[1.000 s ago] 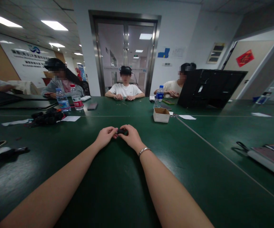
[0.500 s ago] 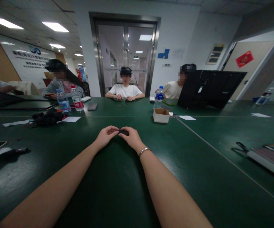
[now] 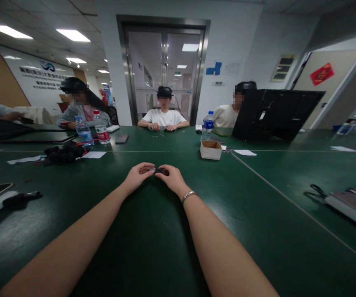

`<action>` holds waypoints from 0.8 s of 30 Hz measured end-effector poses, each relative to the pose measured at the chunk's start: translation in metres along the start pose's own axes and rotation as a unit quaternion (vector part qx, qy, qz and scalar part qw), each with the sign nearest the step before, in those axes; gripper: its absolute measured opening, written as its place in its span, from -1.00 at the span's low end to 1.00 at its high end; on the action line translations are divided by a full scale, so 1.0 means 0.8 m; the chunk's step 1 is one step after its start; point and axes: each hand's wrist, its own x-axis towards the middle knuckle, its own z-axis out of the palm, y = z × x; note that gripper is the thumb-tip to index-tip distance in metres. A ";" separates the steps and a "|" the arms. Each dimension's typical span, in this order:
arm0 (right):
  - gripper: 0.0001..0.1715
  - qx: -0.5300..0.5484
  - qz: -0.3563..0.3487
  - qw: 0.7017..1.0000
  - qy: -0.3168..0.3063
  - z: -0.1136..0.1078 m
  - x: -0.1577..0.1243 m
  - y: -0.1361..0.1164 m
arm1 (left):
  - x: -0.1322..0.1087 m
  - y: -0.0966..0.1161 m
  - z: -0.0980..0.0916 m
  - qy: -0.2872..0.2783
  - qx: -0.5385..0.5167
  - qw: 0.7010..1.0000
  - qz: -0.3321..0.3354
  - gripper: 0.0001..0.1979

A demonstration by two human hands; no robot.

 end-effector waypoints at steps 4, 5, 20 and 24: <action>-0.65 0.001 -0.004 1.000 -0.001 0.000 0.000 0.001 | 0.004 -0.005 0.000 0.009 0.023 1.000 -0.013 -0.76; -0.65 -0.001 -0.005 1.000 -0.001 0.000 0.000 0.001 | 0.004 -0.006 0.000 0.010 0.029 0.999 -0.015 -0.76; -0.64 0.068 0.033 0.997 -0.021 -0.001 0.001 0.002 | -0.002 0.001 -0.002 -0.040 -0.025 0.999 -0.021 -0.72; -0.72 0.133 0.056 0.989 -0.030 -0.003 0.003 0.003 | -0.001 0.000 -0.001 -0.032 -0.025 0.999 -0.024 -0.74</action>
